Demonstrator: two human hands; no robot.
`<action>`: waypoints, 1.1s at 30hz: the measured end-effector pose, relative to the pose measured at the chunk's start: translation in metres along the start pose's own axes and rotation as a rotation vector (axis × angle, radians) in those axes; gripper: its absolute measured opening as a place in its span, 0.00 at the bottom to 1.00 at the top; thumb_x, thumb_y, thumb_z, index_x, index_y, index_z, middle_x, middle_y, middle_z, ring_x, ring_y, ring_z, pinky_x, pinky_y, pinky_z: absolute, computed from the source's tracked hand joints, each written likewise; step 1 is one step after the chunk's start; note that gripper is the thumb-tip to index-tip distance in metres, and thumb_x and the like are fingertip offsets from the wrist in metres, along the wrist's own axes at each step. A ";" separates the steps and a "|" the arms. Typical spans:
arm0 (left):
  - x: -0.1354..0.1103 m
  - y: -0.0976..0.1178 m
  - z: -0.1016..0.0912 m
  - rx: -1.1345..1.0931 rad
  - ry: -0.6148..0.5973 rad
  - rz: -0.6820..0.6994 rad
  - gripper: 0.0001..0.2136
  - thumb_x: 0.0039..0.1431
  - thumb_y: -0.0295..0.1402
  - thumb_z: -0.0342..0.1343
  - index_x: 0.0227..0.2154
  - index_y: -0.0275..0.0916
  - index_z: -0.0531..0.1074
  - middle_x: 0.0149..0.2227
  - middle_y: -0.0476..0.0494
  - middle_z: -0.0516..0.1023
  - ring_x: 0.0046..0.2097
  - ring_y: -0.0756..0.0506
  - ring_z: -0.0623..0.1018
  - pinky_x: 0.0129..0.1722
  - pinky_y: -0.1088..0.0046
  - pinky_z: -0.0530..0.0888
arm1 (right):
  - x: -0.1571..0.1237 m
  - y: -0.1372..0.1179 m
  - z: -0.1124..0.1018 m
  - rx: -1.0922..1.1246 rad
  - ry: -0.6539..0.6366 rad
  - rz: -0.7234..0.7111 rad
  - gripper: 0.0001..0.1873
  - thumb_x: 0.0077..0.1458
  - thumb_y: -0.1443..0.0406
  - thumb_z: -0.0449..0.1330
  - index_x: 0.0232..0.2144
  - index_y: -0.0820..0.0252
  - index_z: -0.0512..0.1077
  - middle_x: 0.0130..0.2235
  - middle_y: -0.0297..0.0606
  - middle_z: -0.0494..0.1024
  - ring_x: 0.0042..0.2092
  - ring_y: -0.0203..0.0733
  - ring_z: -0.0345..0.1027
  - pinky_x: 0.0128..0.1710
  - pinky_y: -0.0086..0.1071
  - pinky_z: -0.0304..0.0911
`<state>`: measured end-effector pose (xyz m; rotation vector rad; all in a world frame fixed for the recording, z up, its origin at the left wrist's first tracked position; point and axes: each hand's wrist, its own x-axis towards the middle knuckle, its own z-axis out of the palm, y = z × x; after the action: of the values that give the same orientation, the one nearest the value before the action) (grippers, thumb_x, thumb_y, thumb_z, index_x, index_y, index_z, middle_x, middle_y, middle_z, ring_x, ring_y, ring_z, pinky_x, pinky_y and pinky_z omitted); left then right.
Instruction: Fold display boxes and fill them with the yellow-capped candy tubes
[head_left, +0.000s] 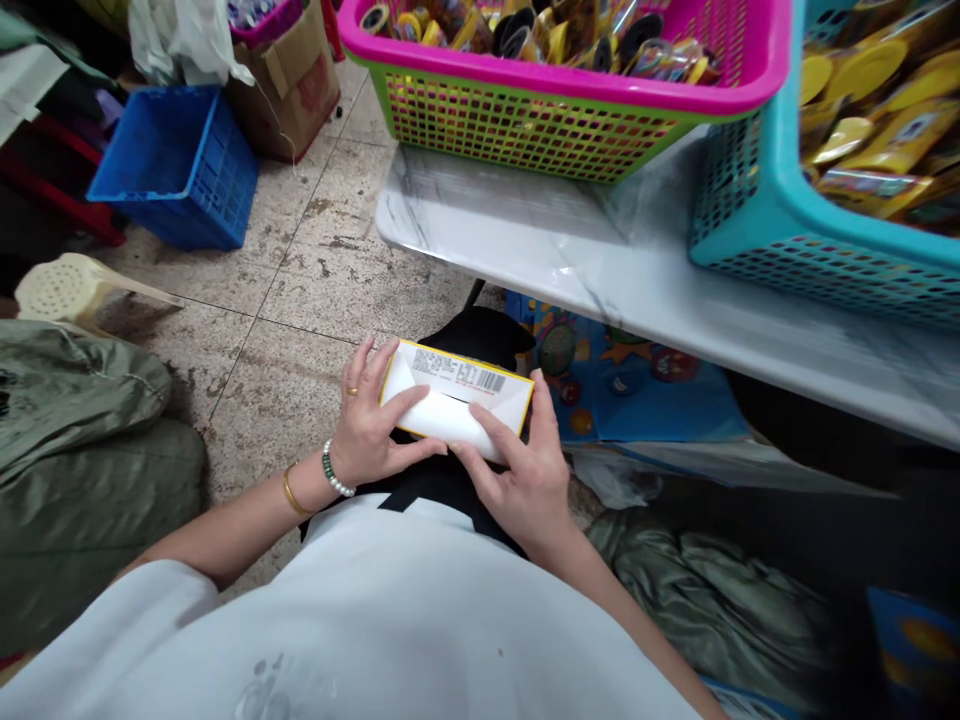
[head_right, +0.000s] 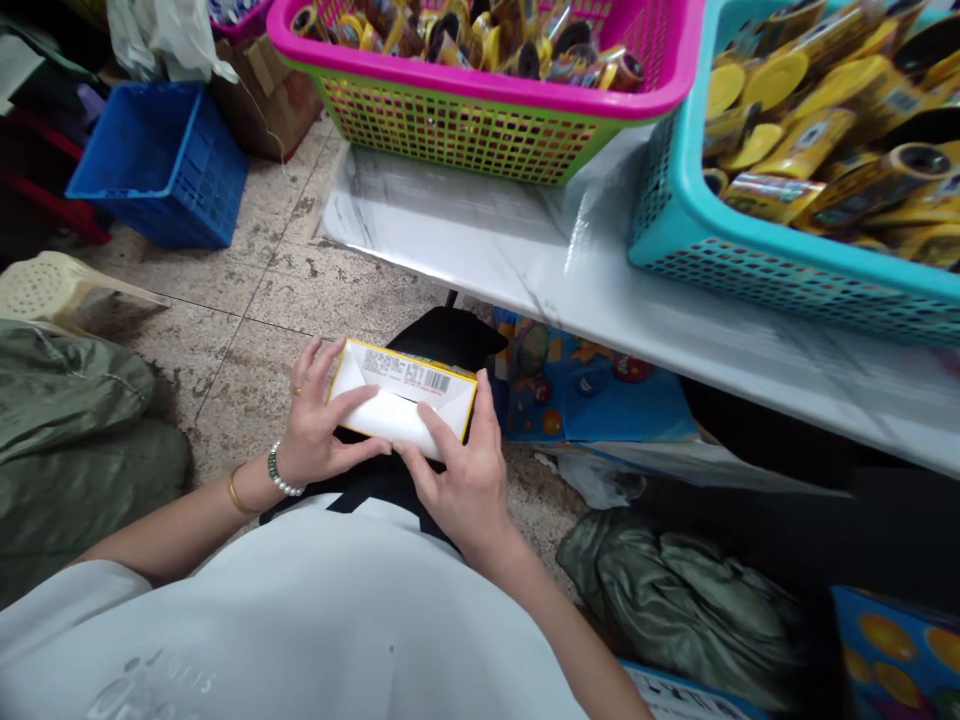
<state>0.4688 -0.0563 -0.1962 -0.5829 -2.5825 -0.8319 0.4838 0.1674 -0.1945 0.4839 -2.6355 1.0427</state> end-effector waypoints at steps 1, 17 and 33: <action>0.000 0.000 -0.001 0.010 -0.008 0.007 0.28 0.46 0.53 0.69 0.47 0.45 0.76 0.73 0.38 0.50 0.71 0.24 0.49 0.65 0.35 0.52 | 0.001 0.000 0.000 -0.007 -0.004 -0.012 0.21 0.55 0.63 0.67 0.51 0.51 0.76 0.75 0.38 0.38 0.70 0.66 0.49 0.63 0.59 0.61; 0.013 0.011 0.007 -0.091 0.004 -0.119 0.28 0.56 0.45 0.64 0.57 0.42 0.69 0.71 0.29 0.50 0.71 0.27 0.53 0.66 0.40 0.58 | 0.019 0.014 -0.009 -0.096 -0.051 -0.053 0.15 0.56 0.56 0.65 0.43 0.58 0.77 0.66 0.55 0.56 0.64 0.68 0.58 0.57 0.60 0.64; 0.006 0.004 -0.015 -0.082 -0.049 0.237 0.23 0.57 0.40 0.65 0.53 0.38 0.69 0.63 0.24 0.65 0.70 0.26 0.59 0.60 0.39 0.70 | 0.100 0.047 -0.021 0.415 -0.676 0.334 0.20 0.59 0.52 0.58 0.47 0.54 0.79 0.42 0.36 0.84 0.38 0.44 0.76 0.32 0.32 0.70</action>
<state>0.4687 -0.0603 -0.1802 -0.9232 -2.4673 -0.8543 0.3767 0.1934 -0.1721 0.5699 -3.1524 1.8225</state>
